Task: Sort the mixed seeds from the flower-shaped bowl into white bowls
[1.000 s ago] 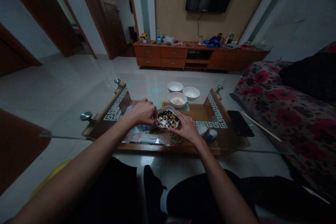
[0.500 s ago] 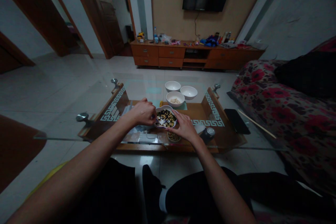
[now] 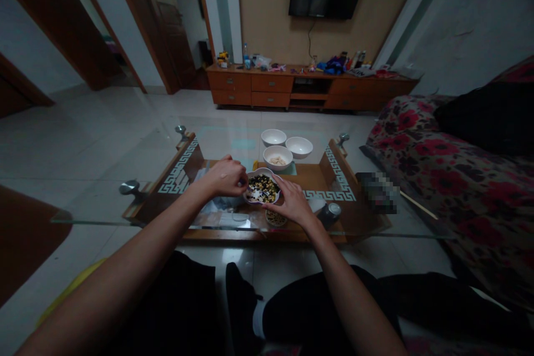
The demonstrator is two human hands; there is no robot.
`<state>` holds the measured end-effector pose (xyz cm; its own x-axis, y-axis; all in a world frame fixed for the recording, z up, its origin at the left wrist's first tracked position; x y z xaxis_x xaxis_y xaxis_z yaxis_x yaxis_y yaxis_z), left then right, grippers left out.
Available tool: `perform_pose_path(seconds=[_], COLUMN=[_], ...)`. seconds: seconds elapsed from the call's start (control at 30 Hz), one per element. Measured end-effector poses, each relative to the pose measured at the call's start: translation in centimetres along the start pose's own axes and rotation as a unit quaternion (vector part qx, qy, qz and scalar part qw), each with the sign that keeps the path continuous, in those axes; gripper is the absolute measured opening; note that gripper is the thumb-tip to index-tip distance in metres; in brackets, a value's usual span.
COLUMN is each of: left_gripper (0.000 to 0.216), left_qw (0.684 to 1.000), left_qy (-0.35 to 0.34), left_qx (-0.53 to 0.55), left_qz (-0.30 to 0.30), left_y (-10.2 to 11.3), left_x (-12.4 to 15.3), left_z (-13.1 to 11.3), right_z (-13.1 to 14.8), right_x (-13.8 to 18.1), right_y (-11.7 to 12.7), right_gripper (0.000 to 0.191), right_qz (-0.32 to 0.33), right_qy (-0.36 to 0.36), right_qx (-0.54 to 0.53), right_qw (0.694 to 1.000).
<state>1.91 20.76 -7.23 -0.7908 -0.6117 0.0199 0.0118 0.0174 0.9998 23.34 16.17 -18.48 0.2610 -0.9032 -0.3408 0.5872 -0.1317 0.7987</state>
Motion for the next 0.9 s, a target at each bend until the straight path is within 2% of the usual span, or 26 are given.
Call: perform_pose_path(seconds=[0.9], left_gripper=[0.020], left_qw=[0.999], left_qy=[0.028], left_qx=[-0.031], left_qz=[0.019], left_y=[0.09], left_x=[0.32], left_z=[0.39], right_z=[0.17], right_x=[0.05], right_y=[0.09], right_gripper=[0.100], right_qz=[0.010], right_qy=[0.000], right_qx=[0.019], right_qw=[1.000])
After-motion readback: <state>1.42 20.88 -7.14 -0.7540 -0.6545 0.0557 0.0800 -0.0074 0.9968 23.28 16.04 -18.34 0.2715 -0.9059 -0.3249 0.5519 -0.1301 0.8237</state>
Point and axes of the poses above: each hand's wrist, its own x-axis away from the middle knuckle, its own y-axis out of the back of the hand, z = x × y, the point moved 4 cm from there along -x, towards the middle knuckle, and after that the axes turned 3 degrees about -y, right-handed, at the moved point
